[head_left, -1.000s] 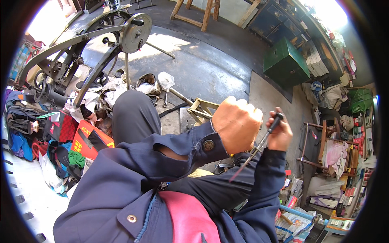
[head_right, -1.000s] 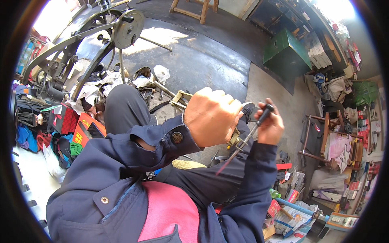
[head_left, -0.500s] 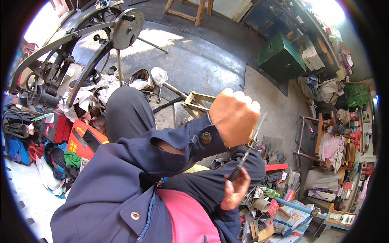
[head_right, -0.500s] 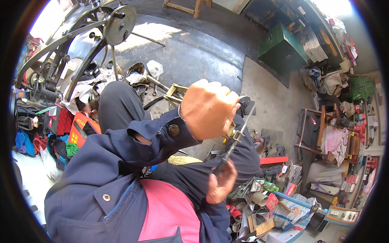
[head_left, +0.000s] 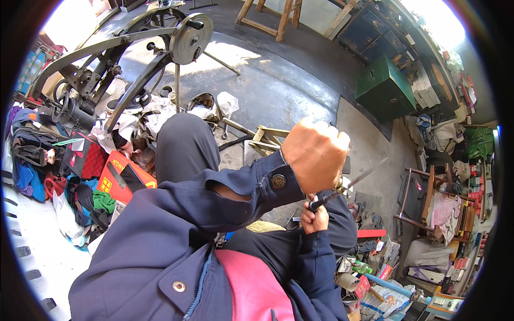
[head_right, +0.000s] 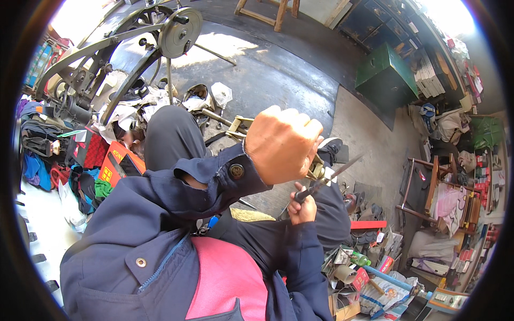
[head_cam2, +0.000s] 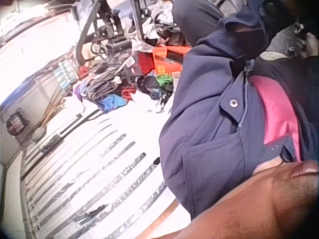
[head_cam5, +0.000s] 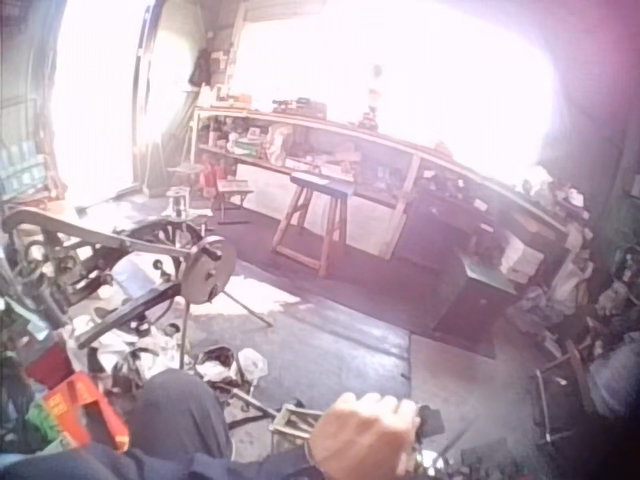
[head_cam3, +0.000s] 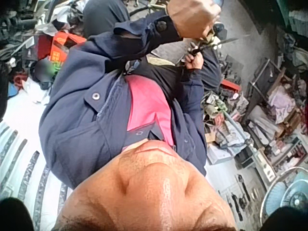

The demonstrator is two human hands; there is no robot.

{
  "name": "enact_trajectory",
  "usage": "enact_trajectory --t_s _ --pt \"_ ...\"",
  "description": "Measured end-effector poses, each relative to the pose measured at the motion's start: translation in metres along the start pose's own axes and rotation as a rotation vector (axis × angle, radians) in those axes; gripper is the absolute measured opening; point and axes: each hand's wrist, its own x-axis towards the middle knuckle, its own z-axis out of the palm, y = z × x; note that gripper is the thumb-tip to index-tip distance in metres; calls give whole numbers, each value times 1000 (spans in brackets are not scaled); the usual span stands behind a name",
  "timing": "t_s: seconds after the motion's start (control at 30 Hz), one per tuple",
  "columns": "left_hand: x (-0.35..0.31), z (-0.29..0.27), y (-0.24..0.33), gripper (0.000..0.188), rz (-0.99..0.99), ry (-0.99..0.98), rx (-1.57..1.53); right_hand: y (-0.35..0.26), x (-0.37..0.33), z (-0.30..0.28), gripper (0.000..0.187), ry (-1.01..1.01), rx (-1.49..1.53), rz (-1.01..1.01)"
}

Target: The person assembles a metal frame by inserting a threaded rod and tightening it with a wrench. They hold the frame with one hand and rotate the wrench with the other to secure the rod in place.

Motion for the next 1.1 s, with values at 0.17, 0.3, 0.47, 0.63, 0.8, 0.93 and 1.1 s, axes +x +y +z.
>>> enact_trajectory --t_s 0.17,0.3,0.47,0.63,0.8,0.93,1.1 --pt "-3 5 13 15 49 -71 20 -27 46 22 37 -8 9 -363" --pt "-4 7 18 16 56 -87 -24 -117 52 66 32 -74 -38 -341" --pt "-3 8 14 12 13 -91 15 -177 -32 131 31 -257 -236 -787" --pt "5 16 13 11 13 -109 -15 -129 -141 150 24 -319 -516 -1021" --pt "6 20 18 11 25 -157 -25 -33 -176 124 35 -11 -753 -1208" --pt "7 20 19 12 17 -156 -31 42 -164 91 59 175 -794 -1168" --pt "4 8 10 16 25 -114 -44 76 -124 45 54 91 -533 -389"
